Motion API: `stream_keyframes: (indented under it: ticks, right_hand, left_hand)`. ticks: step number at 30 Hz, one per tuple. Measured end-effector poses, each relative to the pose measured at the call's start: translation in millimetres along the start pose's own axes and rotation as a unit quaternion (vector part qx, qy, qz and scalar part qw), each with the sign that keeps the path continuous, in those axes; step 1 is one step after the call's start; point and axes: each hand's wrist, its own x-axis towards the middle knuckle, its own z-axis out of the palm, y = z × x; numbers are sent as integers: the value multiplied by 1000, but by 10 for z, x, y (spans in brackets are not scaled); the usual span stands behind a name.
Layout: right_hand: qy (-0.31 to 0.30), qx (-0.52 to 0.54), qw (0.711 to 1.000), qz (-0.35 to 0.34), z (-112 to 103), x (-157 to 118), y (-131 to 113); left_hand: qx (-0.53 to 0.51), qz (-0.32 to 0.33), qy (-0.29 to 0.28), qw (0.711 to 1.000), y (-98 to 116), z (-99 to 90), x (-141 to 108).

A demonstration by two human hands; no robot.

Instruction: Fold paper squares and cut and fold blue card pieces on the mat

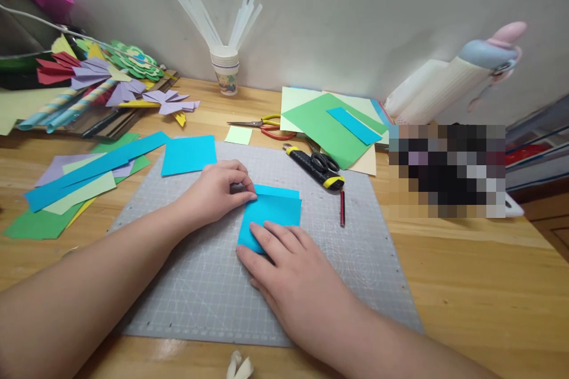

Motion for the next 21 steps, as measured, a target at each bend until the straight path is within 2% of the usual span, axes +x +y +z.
stream_keyframes:
  ticks: [5, 12, 21]
  right_hand:
    - [-21, 3, 1000, 10, 2, 9, -8]
    - [-21, 9, 1000, 3, 21, 7, 9]
    - [-22, 15, 1000, -3, 8, 24, 16]
  left_hand:
    - [1, -3, 0, 1000, -14, 9, 10]
    - [-12, 0, -1, 1000, -1, -17, 0]
    - [-50, -15, 5, 999, -82, -23, 15]
